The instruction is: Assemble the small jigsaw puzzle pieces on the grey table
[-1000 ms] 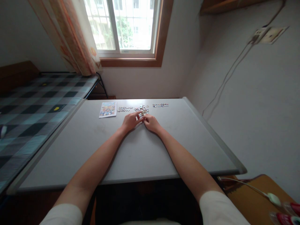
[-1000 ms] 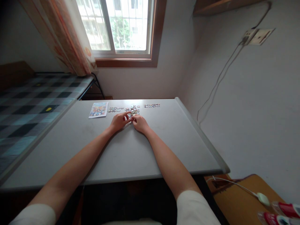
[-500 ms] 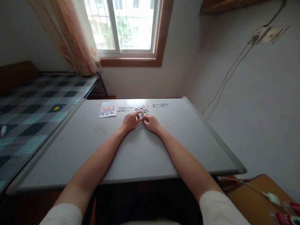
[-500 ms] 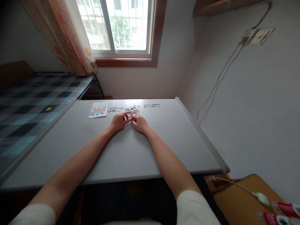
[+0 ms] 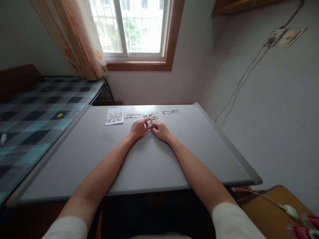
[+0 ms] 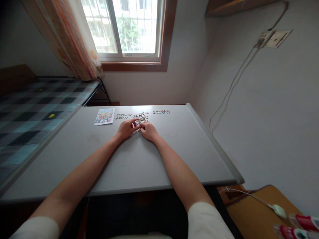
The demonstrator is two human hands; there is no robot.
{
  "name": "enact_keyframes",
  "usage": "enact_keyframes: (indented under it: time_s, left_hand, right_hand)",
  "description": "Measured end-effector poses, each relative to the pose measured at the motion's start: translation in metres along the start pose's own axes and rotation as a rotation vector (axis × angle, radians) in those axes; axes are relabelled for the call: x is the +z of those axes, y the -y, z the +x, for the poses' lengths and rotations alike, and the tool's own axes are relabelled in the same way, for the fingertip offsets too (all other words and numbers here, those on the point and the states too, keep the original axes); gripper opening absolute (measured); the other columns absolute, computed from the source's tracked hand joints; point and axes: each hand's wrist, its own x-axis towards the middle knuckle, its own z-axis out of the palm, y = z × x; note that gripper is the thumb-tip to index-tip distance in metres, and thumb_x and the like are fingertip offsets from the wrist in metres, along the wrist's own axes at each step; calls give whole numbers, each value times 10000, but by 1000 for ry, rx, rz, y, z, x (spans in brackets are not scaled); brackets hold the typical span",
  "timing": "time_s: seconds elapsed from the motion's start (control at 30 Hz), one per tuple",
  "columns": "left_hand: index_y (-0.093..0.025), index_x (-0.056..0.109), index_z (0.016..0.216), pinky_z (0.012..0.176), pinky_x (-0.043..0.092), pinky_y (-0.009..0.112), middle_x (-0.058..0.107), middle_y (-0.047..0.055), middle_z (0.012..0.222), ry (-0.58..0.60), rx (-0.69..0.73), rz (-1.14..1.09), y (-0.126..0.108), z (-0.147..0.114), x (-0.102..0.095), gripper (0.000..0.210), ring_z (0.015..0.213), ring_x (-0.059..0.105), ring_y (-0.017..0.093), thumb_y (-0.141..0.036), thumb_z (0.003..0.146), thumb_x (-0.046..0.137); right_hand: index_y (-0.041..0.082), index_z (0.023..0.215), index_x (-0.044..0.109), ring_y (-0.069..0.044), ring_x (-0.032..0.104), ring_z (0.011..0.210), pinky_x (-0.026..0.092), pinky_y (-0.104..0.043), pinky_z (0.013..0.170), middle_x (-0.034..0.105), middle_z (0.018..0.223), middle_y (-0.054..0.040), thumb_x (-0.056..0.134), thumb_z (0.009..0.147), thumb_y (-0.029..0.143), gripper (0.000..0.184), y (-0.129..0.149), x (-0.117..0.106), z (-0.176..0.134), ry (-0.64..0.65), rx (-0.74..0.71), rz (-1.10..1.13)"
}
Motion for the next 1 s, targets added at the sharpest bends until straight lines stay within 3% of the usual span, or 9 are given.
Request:
enact_keyframes:
  time_s: [1.0]
  left_hand:
    - [-240, 637, 1138, 619, 441, 218, 705, 0, 786, -14, -13, -17, -1, 0, -1, 449, 639, 617, 123, -529, 797, 586]
  right_hand:
    - [172, 753, 646, -126, 491, 680, 387, -236, 674, 569, 768, -11, 473, 758, 110, 184, 0, 1, 0, 0, 5, 1]
